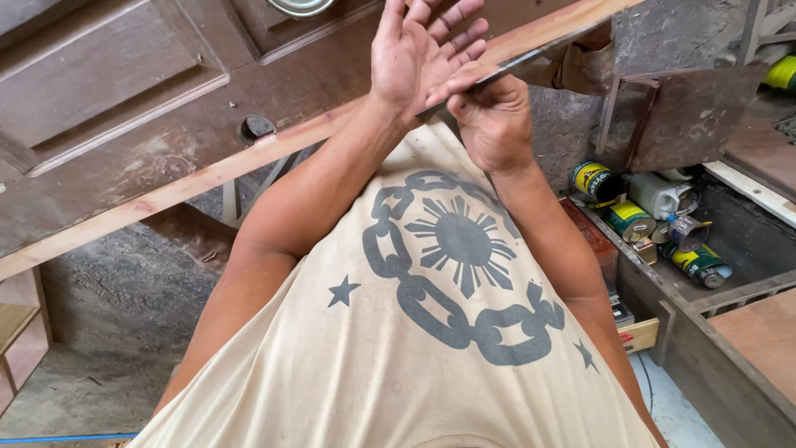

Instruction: The person holds a small wooden board on a workbench and mixes a pink paste filler on it using a small knife, at one point scooping more paste from a can. They continue blending and spreading the paste on the board throughout the clip.

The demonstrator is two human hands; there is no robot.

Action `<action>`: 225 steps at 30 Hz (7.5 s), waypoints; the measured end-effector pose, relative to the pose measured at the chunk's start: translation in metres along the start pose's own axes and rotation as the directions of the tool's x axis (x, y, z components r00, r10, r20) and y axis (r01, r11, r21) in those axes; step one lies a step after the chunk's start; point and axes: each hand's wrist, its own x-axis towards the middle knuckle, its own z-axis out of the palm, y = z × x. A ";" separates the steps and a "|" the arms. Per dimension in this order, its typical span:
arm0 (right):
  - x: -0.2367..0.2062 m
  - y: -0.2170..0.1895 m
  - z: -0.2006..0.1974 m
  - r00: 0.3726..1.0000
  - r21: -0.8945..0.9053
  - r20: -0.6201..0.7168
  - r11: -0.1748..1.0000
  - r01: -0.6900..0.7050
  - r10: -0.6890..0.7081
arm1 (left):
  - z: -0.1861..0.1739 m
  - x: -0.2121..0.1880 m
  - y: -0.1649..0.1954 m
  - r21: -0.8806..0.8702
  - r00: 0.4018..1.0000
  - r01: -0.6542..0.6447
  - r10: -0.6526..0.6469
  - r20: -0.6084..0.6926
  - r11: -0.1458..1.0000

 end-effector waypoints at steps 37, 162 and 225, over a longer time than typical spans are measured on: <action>-0.020 -0.099 -0.105 0.926 -0.150 0.360 0.987 -0.063 0.114 | 0.013 0.024 -0.107 0.240 0.942 -0.180 0.238 -0.235 0.954; -0.053 -0.089 -0.080 0.960 -0.856 0.153 0.454 0.248 -0.236 | 0.058 -0.032 -0.057 0.410 0.960 -0.258 0.279 0.010 0.875; -0.085 -0.108 -0.089 0.941 -0.854 0.092 0.460 0.243 -0.327 | 0.081 -0.054 -0.035 0.491 0.975 -0.214 0.217 0.052 0.844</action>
